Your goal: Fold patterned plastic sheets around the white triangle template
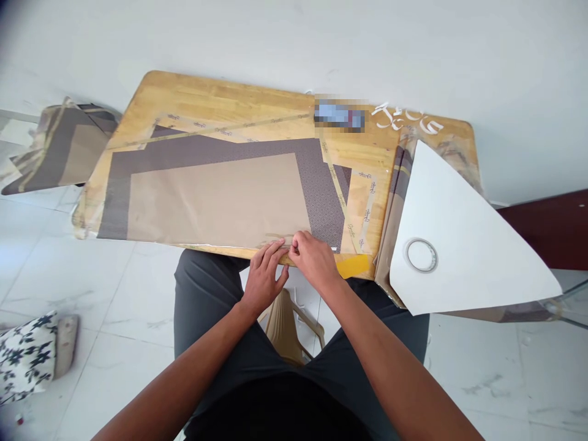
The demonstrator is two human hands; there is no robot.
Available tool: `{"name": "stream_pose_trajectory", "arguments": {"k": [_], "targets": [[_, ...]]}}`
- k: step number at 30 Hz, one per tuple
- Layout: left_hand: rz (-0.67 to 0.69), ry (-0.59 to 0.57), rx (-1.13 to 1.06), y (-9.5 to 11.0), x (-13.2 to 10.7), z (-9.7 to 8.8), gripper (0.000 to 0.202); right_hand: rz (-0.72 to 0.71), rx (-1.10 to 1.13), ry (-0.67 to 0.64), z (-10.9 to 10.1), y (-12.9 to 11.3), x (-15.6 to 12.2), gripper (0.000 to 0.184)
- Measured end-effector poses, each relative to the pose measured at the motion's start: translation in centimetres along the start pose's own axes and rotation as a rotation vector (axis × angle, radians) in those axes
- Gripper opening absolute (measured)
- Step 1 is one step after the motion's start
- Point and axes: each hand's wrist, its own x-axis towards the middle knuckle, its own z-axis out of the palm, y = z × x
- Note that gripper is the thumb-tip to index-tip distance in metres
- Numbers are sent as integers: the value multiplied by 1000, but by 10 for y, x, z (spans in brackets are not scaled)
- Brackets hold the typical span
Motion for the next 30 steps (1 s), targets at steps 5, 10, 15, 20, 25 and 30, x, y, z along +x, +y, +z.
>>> {"name": "stream_pose_trajectory", "arguments": {"k": [5, 10, 15, 20, 25, 30], "targets": [[-3, 2, -2, 0, 0, 0, 44, 42, 60, 6, -1, 5, -1, 7], [-10, -4, -10, 1, 0, 0, 44, 17, 133, 3, -2, 7, -4, 9], [-12, -6, -17, 0, -1, 1, 42, 11, 80, 17, 2, 6, -3, 10], [-11, -13, -18, 1, -1, 0, 44, -2, 105, 37, 6, 12, -5, 10], [-15, -9, -21, 1, -1, 1, 46, -57, 105, 43, 6, 13, -5, 12], [-24, -17, -24, 1, -1, 1, 43, -11, 205, 8, -3, 13, -9, 8]]}}
